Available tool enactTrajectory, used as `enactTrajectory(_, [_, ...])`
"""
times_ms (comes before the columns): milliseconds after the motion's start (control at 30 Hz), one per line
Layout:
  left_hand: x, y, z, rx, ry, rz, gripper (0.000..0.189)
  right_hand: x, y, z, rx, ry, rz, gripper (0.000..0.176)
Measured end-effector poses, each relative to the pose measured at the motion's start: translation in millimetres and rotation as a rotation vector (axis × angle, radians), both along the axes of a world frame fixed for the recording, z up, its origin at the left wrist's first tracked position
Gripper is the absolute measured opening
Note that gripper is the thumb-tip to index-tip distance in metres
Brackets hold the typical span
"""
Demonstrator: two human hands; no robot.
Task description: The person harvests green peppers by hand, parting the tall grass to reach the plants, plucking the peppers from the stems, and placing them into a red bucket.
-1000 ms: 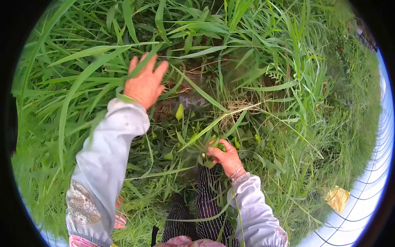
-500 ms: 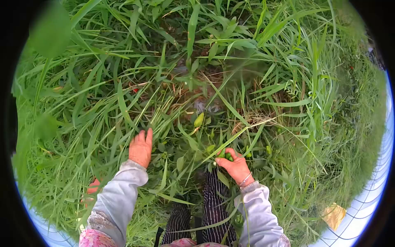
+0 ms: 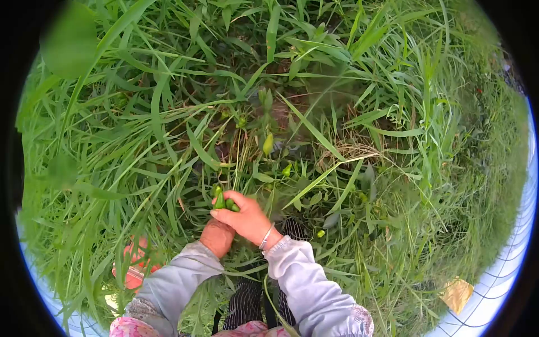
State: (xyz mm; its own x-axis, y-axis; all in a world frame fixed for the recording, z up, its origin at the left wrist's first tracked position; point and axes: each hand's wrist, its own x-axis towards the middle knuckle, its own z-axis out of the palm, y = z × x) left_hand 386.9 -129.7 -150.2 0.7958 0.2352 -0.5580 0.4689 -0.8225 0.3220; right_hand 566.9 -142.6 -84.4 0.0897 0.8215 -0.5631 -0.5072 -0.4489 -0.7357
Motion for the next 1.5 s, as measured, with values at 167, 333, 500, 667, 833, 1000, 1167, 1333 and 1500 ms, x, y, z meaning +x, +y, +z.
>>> enactTrajectory(167, [11,28,56,-0.095,-0.117,0.011,0.035,-34,-17,-46,-0.383,0.508,-0.296,0.023])
enactTrajectory(333, [23,69,79,-0.341,-0.146,0.129,0.017,-45,-39,-68,-0.453,0.39,-0.23,0.025])
enactTrajectory(500, [50,93,67,-0.192,-0.18,0.461,0.035,-50,-48,-81,-0.44,0.28,-0.143,0.03])
enactTrajectory(667, [58,45,51,-0.145,-0.085,0.478,0.058,-12,-40,-51,-0.477,0.329,-0.377,0.035])
enactTrajectory(833, [65,-7,34,-0.291,-0.151,0.522,0.048,30,-12,-3,-0.218,0.22,-0.424,0.02])
enactTrajectory(1000, [79,-34,31,-0.654,0.009,0.62,0.035,-4,8,-53,-0.265,0.497,-0.181,0.025])
enactTrajectory(1167, [40,14,50,-0.723,-0.235,0.393,0.023,-17,-25,-117,-0.416,0.271,-0.1,0.026])
enactTrajectory(1333, [31,113,29,-0.449,-0.354,1.011,0.019,-23,-43,-133,-0.367,0.103,-0.083,0.025])
enactTrajectory(1500, [17,159,-84,0.202,0.073,0.545,0.024,-20,-41,-127,-0.376,0.125,-0.109,0.032])
